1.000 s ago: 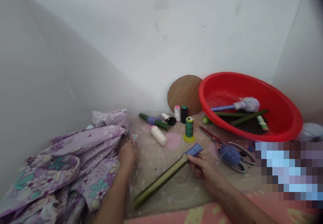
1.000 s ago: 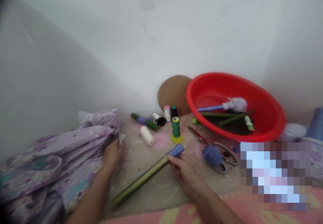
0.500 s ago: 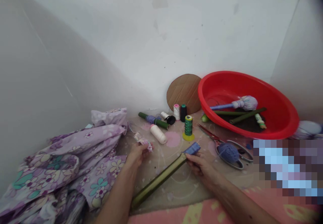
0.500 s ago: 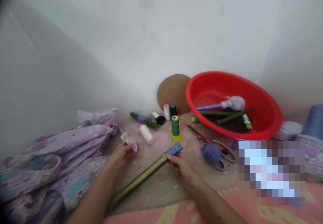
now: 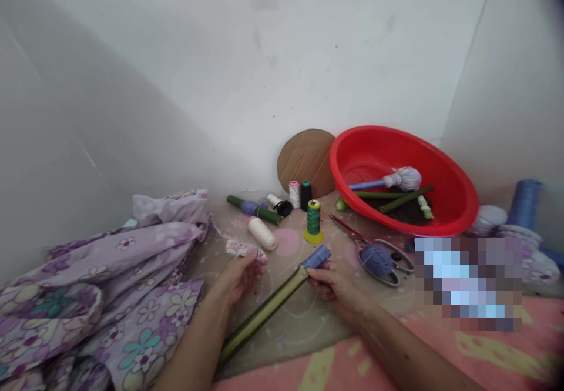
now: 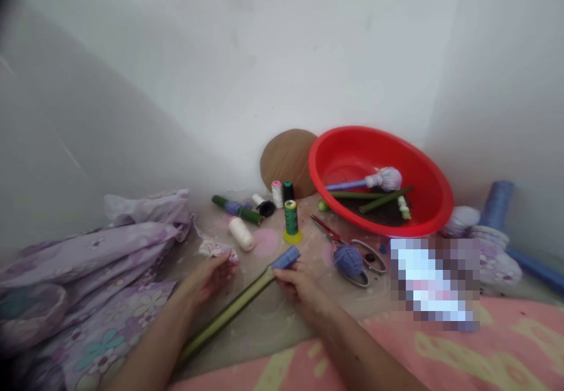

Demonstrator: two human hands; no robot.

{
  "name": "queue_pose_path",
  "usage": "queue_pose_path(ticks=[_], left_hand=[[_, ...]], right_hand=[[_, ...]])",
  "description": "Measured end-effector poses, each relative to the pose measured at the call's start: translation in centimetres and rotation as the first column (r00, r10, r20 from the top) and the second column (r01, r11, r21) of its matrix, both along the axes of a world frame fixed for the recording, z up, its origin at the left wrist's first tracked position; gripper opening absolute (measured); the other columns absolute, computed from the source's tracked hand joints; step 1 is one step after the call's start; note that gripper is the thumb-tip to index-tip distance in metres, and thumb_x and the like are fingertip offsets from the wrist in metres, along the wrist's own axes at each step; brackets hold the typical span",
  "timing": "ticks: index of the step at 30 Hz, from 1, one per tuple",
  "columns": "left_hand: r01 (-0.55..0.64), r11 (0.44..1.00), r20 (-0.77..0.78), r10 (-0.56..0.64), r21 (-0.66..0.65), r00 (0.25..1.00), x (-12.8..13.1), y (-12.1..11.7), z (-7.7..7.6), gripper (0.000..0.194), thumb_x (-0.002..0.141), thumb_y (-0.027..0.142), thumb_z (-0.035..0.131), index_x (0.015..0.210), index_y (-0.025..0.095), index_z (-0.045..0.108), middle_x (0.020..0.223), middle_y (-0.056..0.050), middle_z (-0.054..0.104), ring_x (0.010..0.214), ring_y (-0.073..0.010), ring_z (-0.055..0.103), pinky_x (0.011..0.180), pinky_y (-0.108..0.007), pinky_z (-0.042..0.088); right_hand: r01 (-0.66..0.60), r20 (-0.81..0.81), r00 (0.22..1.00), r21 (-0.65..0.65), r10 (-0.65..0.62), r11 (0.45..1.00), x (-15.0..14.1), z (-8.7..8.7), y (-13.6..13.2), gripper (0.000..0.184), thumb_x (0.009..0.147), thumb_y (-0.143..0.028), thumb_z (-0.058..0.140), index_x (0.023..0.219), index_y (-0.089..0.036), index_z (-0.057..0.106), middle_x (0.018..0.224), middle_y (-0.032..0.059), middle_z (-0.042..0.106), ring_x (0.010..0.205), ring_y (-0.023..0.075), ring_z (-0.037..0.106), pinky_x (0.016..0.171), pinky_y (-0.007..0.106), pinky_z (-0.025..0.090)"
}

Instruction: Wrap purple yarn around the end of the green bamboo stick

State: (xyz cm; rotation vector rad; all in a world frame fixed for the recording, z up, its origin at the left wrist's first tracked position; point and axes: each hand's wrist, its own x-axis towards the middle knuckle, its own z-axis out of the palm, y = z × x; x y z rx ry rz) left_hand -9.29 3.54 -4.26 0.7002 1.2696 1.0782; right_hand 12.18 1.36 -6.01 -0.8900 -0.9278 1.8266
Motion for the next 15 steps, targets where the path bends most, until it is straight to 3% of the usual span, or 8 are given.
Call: queue_pose_path(ticks=[5, 9, 11, 15], left_hand=[[0.129, 0.990, -0.035, -0.130, -0.049, 0.991, 0.3, -0.4, 0.2, 0.028, 0.071, 0.038, 0.052, 0.068, 0.011, 0.056, 0.062, -0.007, 0.064, 0.052, -0.0123, 0.058, 0.047, -0.020, 0.042], [0.249, 0.967, -0.184, -0.254, -0.053, 0.949, 2.1, -1.1, 0.9, 0.042, 0.065, 0.051, 0.051, 0.074, 0.010, 0.057, 0.065, -0.008, 0.063, 0.053, -0.0146, 0.057, 0.048, -0.023, 0.041], [0.288, 0.955, -0.329, -0.252, 0.064, 0.910, 3.7, -1.7, 1.5, 0.037, 0.065, 0.048, 0.051, 0.074, 0.013, 0.058, 0.064, -0.005, 0.062, 0.052, -0.0125, 0.055, 0.048, -0.021, 0.038], [0.428, 0.862, -0.566, -0.217, 0.272, 0.795, 6.4, -2.7, 2.4, 0.026, 0.066, 0.040, 0.053, 0.063, 0.015, 0.058, 0.058, 0.000, 0.056, 0.055, -0.0106, 0.049, 0.048, -0.017, 0.035]], right_hand=[[-0.019, 0.002, 1.000, 0.010, 0.019, 1.000, 0.0, -0.2, 0.3, 0.025, 0.057, -0.028, 0.063, 0.061, -0.014, 0.043, 0.047, -0.0075, 0.033, 0.036, 0.0008, 0.020, 0.036, 0.019, 0.005], [-0.019, -0.003, 1.000, 0.013, 0.019, 1.000, -0.1, 0.3, 0.1, 0.024, 0.058, -0.028, 0.062, 0.061, -0.014, 0.043, 0.047, -0.0078, 0.032, 0.035, 0.0006, 0.018, 0.036, 0.019, 0.004], [-0.011, -0.002, 1.000, 0.017, 0.011, 1.000, -0.2, 0.6, -0.1, 0.024, 0.058, -0.028, 0.063, 0.061, -0.013, 0.044, 0.047, -0.0078, 0.032, 0.035, 0.0006, 0.018, 0.036, 0.019, 0.004], [-0.011, -0.024, 1.000, 0.022, 0.012, 1.000, -0.4, 1.1, -0.3, 0.026, 0.056, -0.028, 0.064, 0.058, -0.013, 0.043, 0.046, -0.0077, 0.032, 0.035, 0.0005, 0.018, 0.036, 0.019, 0.004]])
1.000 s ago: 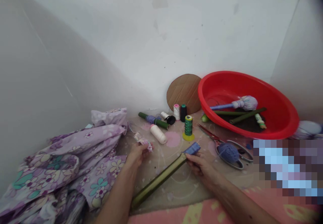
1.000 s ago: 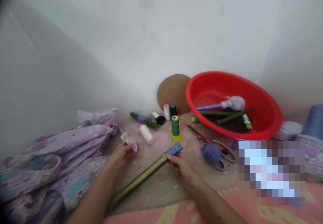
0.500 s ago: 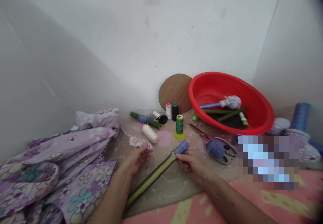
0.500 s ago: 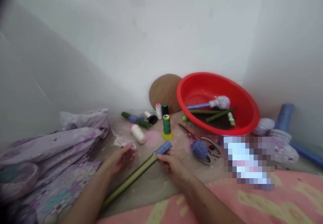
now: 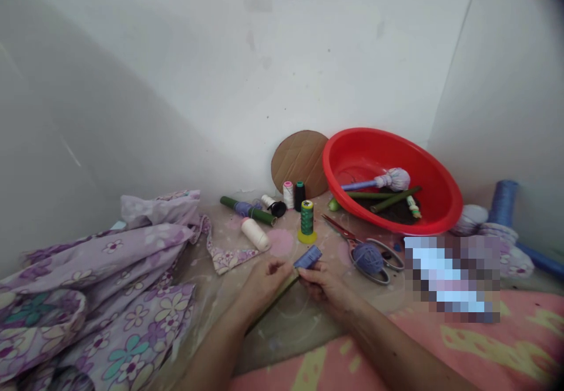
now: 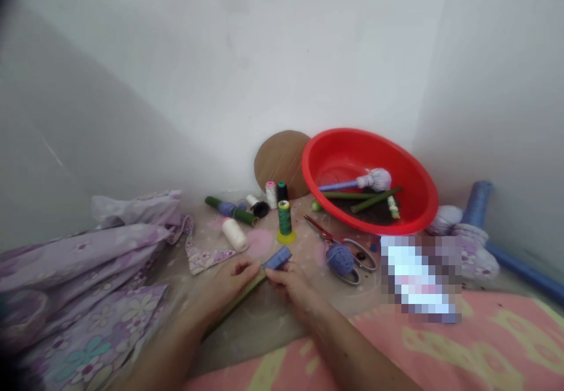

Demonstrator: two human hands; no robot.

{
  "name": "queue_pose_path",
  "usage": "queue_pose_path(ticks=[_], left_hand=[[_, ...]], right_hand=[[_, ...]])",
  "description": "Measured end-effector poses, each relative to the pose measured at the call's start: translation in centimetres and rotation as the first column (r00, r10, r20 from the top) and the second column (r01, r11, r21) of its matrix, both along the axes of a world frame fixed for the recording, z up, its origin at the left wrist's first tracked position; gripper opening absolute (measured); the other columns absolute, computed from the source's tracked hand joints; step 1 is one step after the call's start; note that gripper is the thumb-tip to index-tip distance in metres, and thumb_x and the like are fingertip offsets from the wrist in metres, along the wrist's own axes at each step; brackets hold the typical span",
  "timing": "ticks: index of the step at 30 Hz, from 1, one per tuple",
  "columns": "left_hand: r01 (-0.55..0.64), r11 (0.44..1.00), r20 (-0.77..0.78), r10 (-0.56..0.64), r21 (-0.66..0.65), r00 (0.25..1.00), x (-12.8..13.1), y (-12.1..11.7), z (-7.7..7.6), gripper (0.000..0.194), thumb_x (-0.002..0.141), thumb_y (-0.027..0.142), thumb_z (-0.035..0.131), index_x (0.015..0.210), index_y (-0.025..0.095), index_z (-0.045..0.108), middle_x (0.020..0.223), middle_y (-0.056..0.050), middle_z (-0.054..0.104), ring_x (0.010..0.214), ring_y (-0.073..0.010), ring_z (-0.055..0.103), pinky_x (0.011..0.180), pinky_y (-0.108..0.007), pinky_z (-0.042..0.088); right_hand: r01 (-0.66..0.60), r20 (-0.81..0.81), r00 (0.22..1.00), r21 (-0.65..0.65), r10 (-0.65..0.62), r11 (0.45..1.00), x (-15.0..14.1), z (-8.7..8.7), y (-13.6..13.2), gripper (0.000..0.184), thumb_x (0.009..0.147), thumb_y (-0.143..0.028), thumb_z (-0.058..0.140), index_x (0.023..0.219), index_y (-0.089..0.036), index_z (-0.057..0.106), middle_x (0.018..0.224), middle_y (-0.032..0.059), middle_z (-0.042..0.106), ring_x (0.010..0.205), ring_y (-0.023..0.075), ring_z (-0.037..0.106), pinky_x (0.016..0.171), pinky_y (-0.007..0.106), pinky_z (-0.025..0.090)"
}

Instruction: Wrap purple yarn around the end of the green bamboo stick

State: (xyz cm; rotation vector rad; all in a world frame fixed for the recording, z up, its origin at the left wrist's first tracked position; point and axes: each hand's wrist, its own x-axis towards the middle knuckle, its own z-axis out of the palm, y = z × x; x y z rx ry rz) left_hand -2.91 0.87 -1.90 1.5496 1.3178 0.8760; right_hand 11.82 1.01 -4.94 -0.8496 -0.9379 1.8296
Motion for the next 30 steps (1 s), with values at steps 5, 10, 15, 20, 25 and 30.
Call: queue_pose_path(ticks=[5, 10, 15, 20, 25, 30], left_hand=[[0.097, 0.994, -0.014, -0.098, -0.056, 0.995, 0.5, -0.3, -0.2, 0.035, 0.071, 0.046, 0.044, 0.066, 0.015, 0.058, 0.044, 0.004, 0.044, 0.037, -0.0073, 0.036, 0.036, -0.018, 0.027], [0.085, 0.992, 0.008, -0.085, -0.093, 0.996, -0.2, -0.3, 0.3, 0.039, 0.070, 0.048, 0.042, 0.061, 0.013, 0.056, 0.044, 0.003, 0.044, 0.035, -0.0070, 0.036, 0.034, -0.018, 0.027], [0.146, 0.983, 0.107, -0.134, -0.112, 0.985, -0.3, -0.5, 0.9, 0.032, 0.065, 0.044, 0.053, 0.068, 0.013, 0.057, 0.045, 0.003, 0.046, 0.035, -0.0053, 0.036, 0.034, -0.017, 0.028], [0.224, 0.966, 0.216, -0.193, -0.126, 0.957, -0.5, -0.5, 0.7, 0.031, 0.060, 0.033, 0.061, 0.083, 0.013, 0.058, 0.046, 0.004, 0.046, 0.037, -0.0055, 0.039, 0.037, -0.016, 0.032], [0.280, 0.948, 0.170, -0.255, -0.148, 0.952, -0.5, -0.7, 1.1, 0.035, 0.061, 0.030, 0.059, 0.091, 0.013, 0.057, 0.053, 0.003, 0.050, 0.038, -0.0054, 0.039, 0.038, -0.017, 0.031], [0.236, 0.961, 0.068, -0.229, -0.144, 0.971, -0.5, -0.6, 1.1, 0.022, 0.062, 0.028, 0.056, 0.079, 0.014, 0.060, 0.044, 0.006, 0.042, 0.036, -0.0052, 0.032, 0.036, -0.016, 0.025]], right_hand=[[0.015, -0.019, 1.000, 0.032, -0.014, 0.999, -0.4, 0.0, -0.1, 0.022, 0.056, -0.028, 0.060, 0.060, -0.013, 0.045, 0.047, -0.0063, 0.036, 0.036, 0.0010, 0.021, 0.036, 0.018, 0.006], [0.026, -0.048, 0.999, 0.115, -0.021, 0.993, -0.5, 0.0, -0.4, 0.010, 0.058, -0.021, 0.050, 0.061, -0.014, 0.045, 0.048, -0.0055, 0.036, 0.037, 0.0023, 0.020, 0.036, 0.019, 0.005], [0.061, -0.074, 0.996, 0.149, -0.050, 0.987, -1.1, 0.5, -0.7, 0.017, 0.053, -0.017, 0.052, 0.070, -0.015, 0.052, 0.051, -0.0044, 0.042, 0.040, 0.0041, 0.027, 0.038, 0.017, 0.015], [0.099, -0.109, 0.991, 0.144, -0.084, 0.985, -1.7, 0.1, -0.8, 0.016, 0.054, -0.022, 0.058, 0.068, -0.016, 0.054, 0.055, -0.0024, 0.048, 0.045, 0.0064, 0.036, 0.044, 0.018, 0.026], [0.078, 0.091, 0.991, 0.227, -0.101, 0.971, -1.3, -1.2, -0.5, 0.010, 0.059, -0.022, 0.055, 0.065, -0.014, 0.056, 0.054, -0.0008, 0.051, 0.050, 0.0099, 0.043, 0.049, 0.021, 0.032], [-0.013, 0.484, 0.784, 0.638, -0.388, 0.770, 0.3, -1.9, -0.3, 0.025, 0.062, -0.010, 0.045, 0.082, -0.016, 0.060, 0.085, 0.0048, 0.060, 0.079, 0.0179, 0.051, 0.072, 0.029, 0.038]])
